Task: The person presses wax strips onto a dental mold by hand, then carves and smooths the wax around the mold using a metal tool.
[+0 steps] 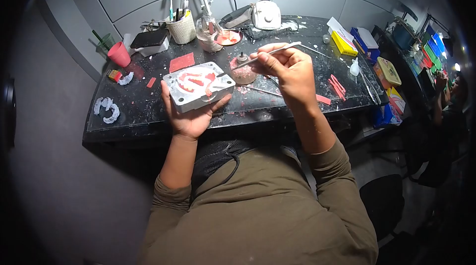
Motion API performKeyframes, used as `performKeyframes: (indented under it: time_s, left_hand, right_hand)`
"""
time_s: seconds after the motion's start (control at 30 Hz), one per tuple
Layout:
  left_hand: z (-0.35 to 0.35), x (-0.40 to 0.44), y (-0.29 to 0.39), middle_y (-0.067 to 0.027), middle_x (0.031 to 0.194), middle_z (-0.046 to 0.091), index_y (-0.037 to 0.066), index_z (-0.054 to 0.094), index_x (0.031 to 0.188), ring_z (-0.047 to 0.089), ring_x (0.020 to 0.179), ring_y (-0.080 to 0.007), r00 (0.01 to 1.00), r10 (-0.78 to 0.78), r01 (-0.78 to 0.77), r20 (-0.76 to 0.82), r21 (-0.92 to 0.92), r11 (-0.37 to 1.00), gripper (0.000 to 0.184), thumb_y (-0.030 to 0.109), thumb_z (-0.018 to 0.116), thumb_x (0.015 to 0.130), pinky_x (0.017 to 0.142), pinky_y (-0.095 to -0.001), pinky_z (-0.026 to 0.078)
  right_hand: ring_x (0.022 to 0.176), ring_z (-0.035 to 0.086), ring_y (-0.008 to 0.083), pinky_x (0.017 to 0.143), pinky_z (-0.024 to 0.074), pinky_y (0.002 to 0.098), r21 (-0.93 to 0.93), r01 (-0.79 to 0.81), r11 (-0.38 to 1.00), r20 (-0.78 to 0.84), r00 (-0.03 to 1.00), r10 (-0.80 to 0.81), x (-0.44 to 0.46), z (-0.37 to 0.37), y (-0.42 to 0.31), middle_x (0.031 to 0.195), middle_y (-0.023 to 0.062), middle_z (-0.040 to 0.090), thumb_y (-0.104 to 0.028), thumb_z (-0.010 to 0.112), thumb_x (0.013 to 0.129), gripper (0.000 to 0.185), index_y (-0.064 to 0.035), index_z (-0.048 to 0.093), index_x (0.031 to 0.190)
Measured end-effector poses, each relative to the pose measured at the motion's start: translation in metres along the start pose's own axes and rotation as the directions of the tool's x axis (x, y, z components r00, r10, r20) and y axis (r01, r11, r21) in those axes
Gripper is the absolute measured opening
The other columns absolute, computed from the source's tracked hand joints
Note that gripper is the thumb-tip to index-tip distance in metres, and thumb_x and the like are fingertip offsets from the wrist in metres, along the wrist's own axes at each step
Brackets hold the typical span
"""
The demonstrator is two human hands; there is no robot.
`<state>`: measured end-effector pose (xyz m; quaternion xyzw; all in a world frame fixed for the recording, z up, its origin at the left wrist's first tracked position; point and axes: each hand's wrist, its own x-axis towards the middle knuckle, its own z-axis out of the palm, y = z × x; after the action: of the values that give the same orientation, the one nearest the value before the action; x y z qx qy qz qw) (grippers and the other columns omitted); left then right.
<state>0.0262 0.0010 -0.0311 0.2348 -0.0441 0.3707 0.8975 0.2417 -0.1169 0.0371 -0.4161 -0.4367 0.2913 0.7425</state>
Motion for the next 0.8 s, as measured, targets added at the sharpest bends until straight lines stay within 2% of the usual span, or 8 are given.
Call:
performKeyframes:
  time_s: [0.07,0.3,0.53,0.6,0.67,0.8]
  left_hand:
    - [-0.001,0.000,0.000,-0.0211,0.155,0.044,0.008,0.035,0.155,0.044,0.141,-0.0461,1.000,-0.010,0.010,0.010,-0.012,1.000,0.094,0.078,0.048,0.092,0.107,-0.0786,0.035]
    - [-0.001,-0.001,0.000,-0.0212,0.156,0.043,0.009,0.034,0.155,0.043,0.142,-0.0464,1.000,-0.009,0.010,0.020,-0.010,1.000,0.094,0.078,0.047,0.093,0.107,-0.0783,0.036]
    - [-0.003,-0.001,0.001,-0.0211,0.156,0.042,0.009,0.034,0.156,0.043,0.142,-0.0462,0.999,-0.020,0.022,0.034,-0.033,0.999,0.094,0.078,0.046,0.093,0.108,-0.0788,0.034]
    - [-0.004,-0.001,0.000,-0.0209,0.156,0.042,0.009,0.034,0.156,0.043,0.142,-0.0460,0.999,-0.022,0.024,0.039,-0.044,0.999,0.094,0.078,0.045,0.093,0.108,-0.0789,0.034]
    - [-0.003,0.000,0.000,-0.0218,0.152,0.046,0.007,0.034,0.154,0.048,0.137,-0.0461,0.999,-0.017,0.019,0.031,-0.058,0.998,0.096,0.078,0.048,0.092,0.107,-0.0785,0.035]
    - [-0.004,-0.001,0.001,-0.0216,0.152,0.047,0.007,0.035,0.154,0.048,0.137,-0.0461,0.999,-0.021,0.023,0.040,-0.052,0.998,0.096,0.078,0.049,0.092,0.108,-0.0785,0.035]
  right_hand:
    - [0.091,0.076,0.0228,0.085,0.0641,0.0359,-0.016,0.013,1.000,0.039,0.999,-0.012,-0.005,0.009,-0.002,0.101,0.0193,0.075,0.000,0.068,0.097,0.014,0.0081,0.066,0.108]
    - [0.093,0.075,0.0223,0.085,0.0638,0.0350,-0.044,0.053,0.998,0.126,0.991,-0.047,-0.010,0.019,0.002,0.101,0.0187,0.075,0.001,0.067,0.098,0.012,0.0079,0.067,0.108]
    - [0.093,0.075,0.0225,0.085,0.0638,0.0353,-0.043,0.067,0.997,0.130,0.990,-0.061,-0.015,0.023,-0.002,0.101,0.0194,0.075,0.002,0.067,0.098,0.013,0.0083,0.067,0.108]
    - [0.093,0.075,0.0229,0.085,0.0639,0.0355,-0.101,0.095,0.990,0.132,0.988,-0.081,-0.016,0.022,-0.003,0.100,0.0193,0.075,0.002,0.066,0.098,0.012,0.0086,0.067,0.108]
    - [0.093,0.075,0.0230,0.085,0.0640,0.0355,-0.095,0.099,0.991,0.134,0.987,-0.085,-0.017,0.023,-0.005,0.099,0.0191,0.075,0.002,0.066,0.098,0.013,0.0088,0.067,0.108]
    - [0.091,0.076,0.0230,0.083,0.0643,0.0353,-0.096,0.109,0.989,0.122,0.988,-0.097,-0.016,0.025,-0.004,0.099,0.0192,0.075,0.002,0.067,0.097,0.013,0.0092,0.066,0.108]
